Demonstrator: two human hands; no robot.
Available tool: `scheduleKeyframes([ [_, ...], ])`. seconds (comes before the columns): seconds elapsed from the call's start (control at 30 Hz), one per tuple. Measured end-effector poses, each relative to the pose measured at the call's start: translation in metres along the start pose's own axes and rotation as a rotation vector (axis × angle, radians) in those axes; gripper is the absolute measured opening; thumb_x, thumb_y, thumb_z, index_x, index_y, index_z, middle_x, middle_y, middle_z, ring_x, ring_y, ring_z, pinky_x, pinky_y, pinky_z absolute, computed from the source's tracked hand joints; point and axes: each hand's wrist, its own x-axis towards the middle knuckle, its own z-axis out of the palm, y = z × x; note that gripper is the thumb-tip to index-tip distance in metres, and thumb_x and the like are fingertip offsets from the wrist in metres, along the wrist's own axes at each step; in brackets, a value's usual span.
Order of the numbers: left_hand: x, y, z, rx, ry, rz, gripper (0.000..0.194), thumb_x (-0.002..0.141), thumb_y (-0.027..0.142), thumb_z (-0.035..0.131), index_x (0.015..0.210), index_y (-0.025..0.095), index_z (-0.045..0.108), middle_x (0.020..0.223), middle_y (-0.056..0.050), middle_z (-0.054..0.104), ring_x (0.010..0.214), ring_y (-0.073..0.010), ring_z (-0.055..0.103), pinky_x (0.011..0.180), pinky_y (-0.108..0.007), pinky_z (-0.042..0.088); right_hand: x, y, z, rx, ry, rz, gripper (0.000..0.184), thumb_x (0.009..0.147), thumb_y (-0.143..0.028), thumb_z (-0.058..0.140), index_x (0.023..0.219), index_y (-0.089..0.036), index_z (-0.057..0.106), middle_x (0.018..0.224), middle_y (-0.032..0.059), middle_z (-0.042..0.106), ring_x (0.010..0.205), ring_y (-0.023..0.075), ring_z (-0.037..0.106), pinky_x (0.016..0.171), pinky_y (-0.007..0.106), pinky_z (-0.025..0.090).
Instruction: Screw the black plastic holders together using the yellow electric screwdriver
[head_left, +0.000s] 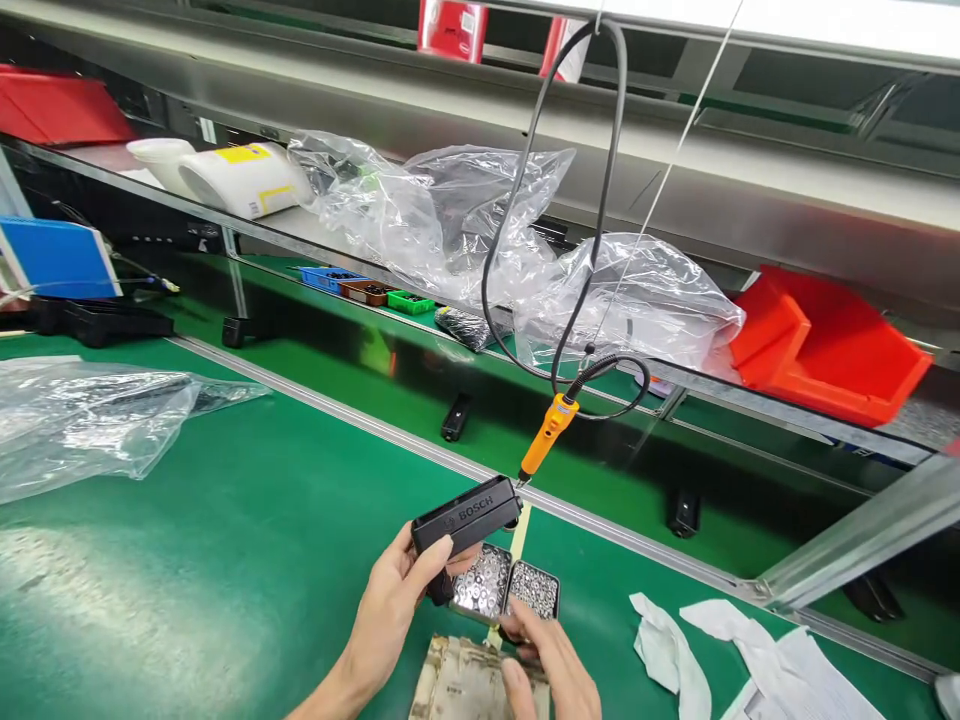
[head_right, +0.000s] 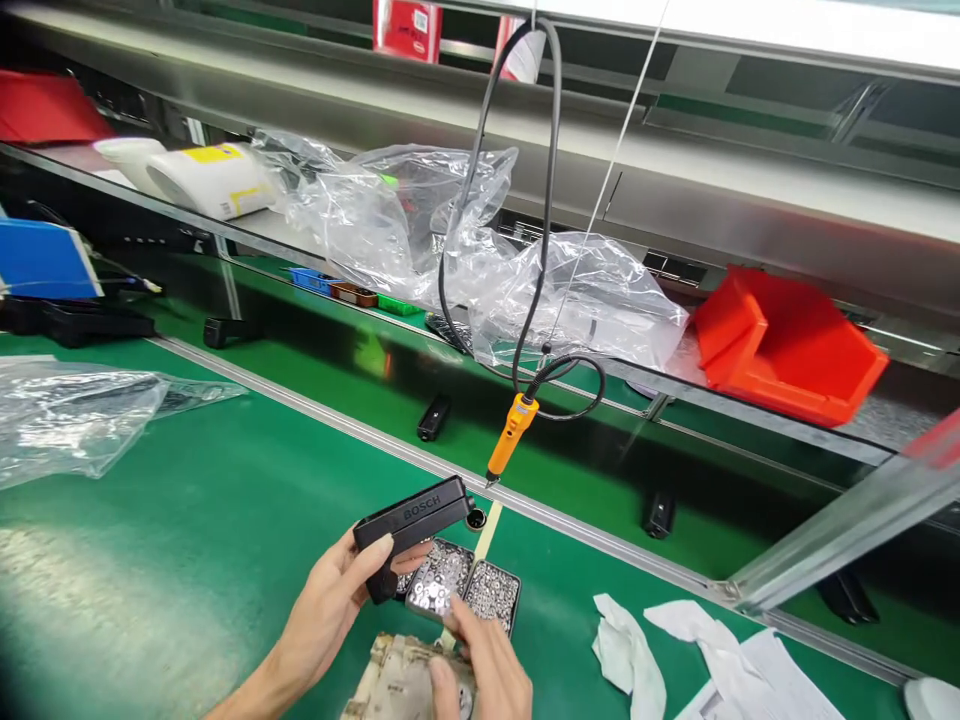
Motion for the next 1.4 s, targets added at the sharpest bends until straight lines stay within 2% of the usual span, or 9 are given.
scheduleKeyframes([
  [0.17,-0.03,-0.023,0.011,0.466,0.13,0.19,0.053,0.08,0.047,0.084,0.125,0.029,0.063,0.12,-0.008,0.076,0.108,-0.0338,0.074,0.089,-0.041,0.064,-0.018,-0.028,0.012,0.086,-0.085,0.227,0.083,0.094,-0.026,0.061,0.165,-0.027,0.019,0.14,0.0094,0.067,0.121,0.032,0.07,0.094,0.038,0.065],
  [0.33,-0.064,-0.047,0.033,0.75,-0.017,0.585,0.067,0.095,0.034,0.065,0.157,0.04,0.04,0.155,-0.006,0.053,0.132,-0.0356,0.061,0.105,-0.045,0.059,-0.032,-0.036,0.025,0.272,0.0,0.352,0.104,0.083,-0.034,0.08,0.165,-0.024,0.018,0.144,0.0141,0.063,0.128,0.0348,0.066,0.093,0.036,0.065],
  [0.47,-0.075,-0.047,0.049,0.915,-0.184,0.869,0.077,0.096,0.016,0.055,0.165,0.032,0.025,0.162,-0.009,0.04,0.139,-0.0345,0.054,0.109,-0.045,0.056,-0.015,-0.03,0.015,0.567,0.215,0.592,0.072,0.088,-0.049,0.074,0.15,-0.021,0.048,0.139,0.0147,0.066,0.127,0.0314,0.065,0.104,0.04,0.059],
  [0.6,-0.074,-0.035,0.048,0.975,-0.346,1.035,0.087,0.087,0.009,0.067,0.163,0.032,0.031,0.145,-0.011,0.062,0.125,-0.034,0.066,0.098,-0.044,0.061,0.003,-0.023,-0.013,0.882,0.272,0.753,0.042,0.09,-0.056,0.068,0.112,-0.02,0.07,0.107,0.0116,0.076,0.095,0.0255,0.074,0.08,0.035,0.065],
  [0.7,-0.066,-0.025,0.038,0.905,-0.182,0.902,0.069,0.088,0.016,0.068,0.152,0.037,0.05,0.137,-0.008,0.068,0.122,-0.0342,0.067,0.099,-0.048,0.058,0.0,-0.02,-0.029,1.017,0.17,0.832,0.04,0.091,-0.057,0.066,0.095,-0.018,0.071,0.08,0.0072,0.07,0.068,0.0179,0.065,0.06,0.029,0.058],
  [0.8,-0.052,-0.019,0.029,0.812,-0.023,0.545,0.053,0.095,0.033,0.064,0.147,0.035,0.055,0.141,-0.008,0.064,0.129,-0.0363,0.06,0.106,-0.054,0.052,-0.008,-0.02,-0.037,1.058,0.033,0.864,0.049,0.095,-0.061,0.058,0.092,-0.013,0.071,0.07,0.0053,0.064,0.055,0.0129,0.053,0.053,0.026,0.05],
  [0.97,-0.038,-0.015,0.023,0.666,-0.326,0.063,0.05,0.101,0.05,0.055,0.149,0.036,0.053,0.143,-0.007,0.062,0.123,-0.0319,0.064,0.108,-0.048,0.052,-0.014,-0.014,-0.051,0.803,-0.118,0.678,0.047,0.098,-0.058,0.055,0.106,-0.014,0.069,0.083,0.0089,0.071,0.073,0.0194,0.066,0.072,0.034,0.059],
  [1.1,-0.038,-0.013,0.021,0.738,-0.403,0.141,0.049,0.098,0.044,0.065,0.145,0.04,0.056,0.145,-0.004,0.059,0.132,-0.0297,0.058,0.113,-0.044,0.048,-0.017,0.004,-0.069,0.563,-0.182,0.559,0.049,0.095,-0.051,0.066,0.136,-0.025,0.057,0.128,0.0095,0.069,0.119,0.0235,0.067,0.104,0.036,0.056],
  [1.4,-0.052,-0.022,0.002,0.903,-0.533,0.312,0.052,0.099,0.029,0.066,0.148,0.04,0.054,0.142,-0.007,0.061,0.125,-0.0262,0.064,0.1,-0.035,0.059,-0.051,0.032,-0.073,0.094,-0.34,0.315,0.064,0.099,-0.028,0.062,0.157,-0.032,0.036,0.15,0.0083,0.056,0.137,0.0243,0.056,0.116,0.039,0.048],
])
